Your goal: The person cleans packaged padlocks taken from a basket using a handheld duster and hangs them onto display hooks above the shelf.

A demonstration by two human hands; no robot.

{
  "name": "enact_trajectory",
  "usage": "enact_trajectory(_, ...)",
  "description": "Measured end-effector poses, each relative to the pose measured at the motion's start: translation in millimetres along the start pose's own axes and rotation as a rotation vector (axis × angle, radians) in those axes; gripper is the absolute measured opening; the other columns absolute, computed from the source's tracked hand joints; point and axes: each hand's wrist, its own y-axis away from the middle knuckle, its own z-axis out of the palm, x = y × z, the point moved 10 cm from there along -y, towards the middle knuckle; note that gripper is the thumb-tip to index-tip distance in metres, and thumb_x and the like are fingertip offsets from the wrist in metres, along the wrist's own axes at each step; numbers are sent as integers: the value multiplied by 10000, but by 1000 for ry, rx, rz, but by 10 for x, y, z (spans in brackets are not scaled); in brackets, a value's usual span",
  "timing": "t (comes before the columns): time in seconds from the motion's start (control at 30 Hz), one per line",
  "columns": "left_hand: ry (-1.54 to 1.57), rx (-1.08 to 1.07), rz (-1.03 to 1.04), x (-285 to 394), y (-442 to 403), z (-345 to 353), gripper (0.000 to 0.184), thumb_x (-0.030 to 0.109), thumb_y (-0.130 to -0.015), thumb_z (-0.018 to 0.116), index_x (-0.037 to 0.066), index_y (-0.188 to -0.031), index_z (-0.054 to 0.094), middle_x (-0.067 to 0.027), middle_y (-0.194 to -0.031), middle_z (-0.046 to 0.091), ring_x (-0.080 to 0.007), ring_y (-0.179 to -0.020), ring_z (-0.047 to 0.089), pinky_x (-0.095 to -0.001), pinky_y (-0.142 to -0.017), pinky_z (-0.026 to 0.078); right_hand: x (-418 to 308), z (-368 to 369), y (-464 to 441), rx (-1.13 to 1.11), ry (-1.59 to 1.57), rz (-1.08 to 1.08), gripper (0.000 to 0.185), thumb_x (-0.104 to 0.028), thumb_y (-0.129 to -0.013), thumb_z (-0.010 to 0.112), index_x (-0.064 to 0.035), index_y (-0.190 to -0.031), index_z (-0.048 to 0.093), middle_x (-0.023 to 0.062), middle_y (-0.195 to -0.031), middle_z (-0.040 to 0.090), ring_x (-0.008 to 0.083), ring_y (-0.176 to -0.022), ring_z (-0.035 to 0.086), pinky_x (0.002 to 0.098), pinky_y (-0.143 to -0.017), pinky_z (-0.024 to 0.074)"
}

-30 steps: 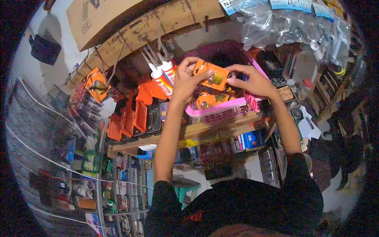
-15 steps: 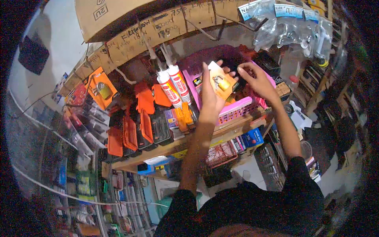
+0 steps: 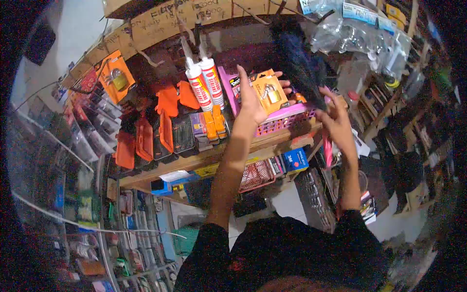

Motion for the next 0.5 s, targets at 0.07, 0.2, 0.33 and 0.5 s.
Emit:
enact_trajectory(0.07, -23, 53, 11, -13, -21, -80, 1006, 889, -734, 232, 33, -1129, 582, -201, -929, 650, -331, -806, 648, -535, -778, 519, 159, 52, 405, -72, -372, 276, 600, -74, -857, 639, -97, -1405, 394, 91, -1029, 621, 174, -906, 594, 294, -818, 477)
enact_trajectory(0.2, 113, -111, 38, -51, 41, 179, 860, 816, -808, 281, 85, -1121, 610, -149, -1078, 646, -300, -960, 630, -501, -880, 493, 219, 208, 1012, -109, -683, 451, 564, -137, -910, 608, -107, -1419, 368, 14, -762, 587, 66, -604, 517, 211, -517, 428)
enact_trajectory(0.33, 180, -319, 16, -117, 160, 393, 789, 733, -859, 299, 67, -1179, 575, -167, -1157, 615, -321, -1029, 604, -509, -929, 465, 566, 492, 1514, -157, -506, 440, 398, -161, -952, 556, -71, -1333, 485, -1, -686, 569, 41, -499, 441, 197, -453, 352)
enact_trajectory(0.5, -147, -290, 85, -104, 189, 347, 734, 655, -891, 310, 45, -1234, 531, -186, -1208, 582, -339, -1070, 582, -505, -959, 445, 778, 678, 1899, -39, -373, 305, 371, -211, -954, 560, -36, -1281, 536, -22, -715, 526, 43, -605, 461, 213, -537, 381)
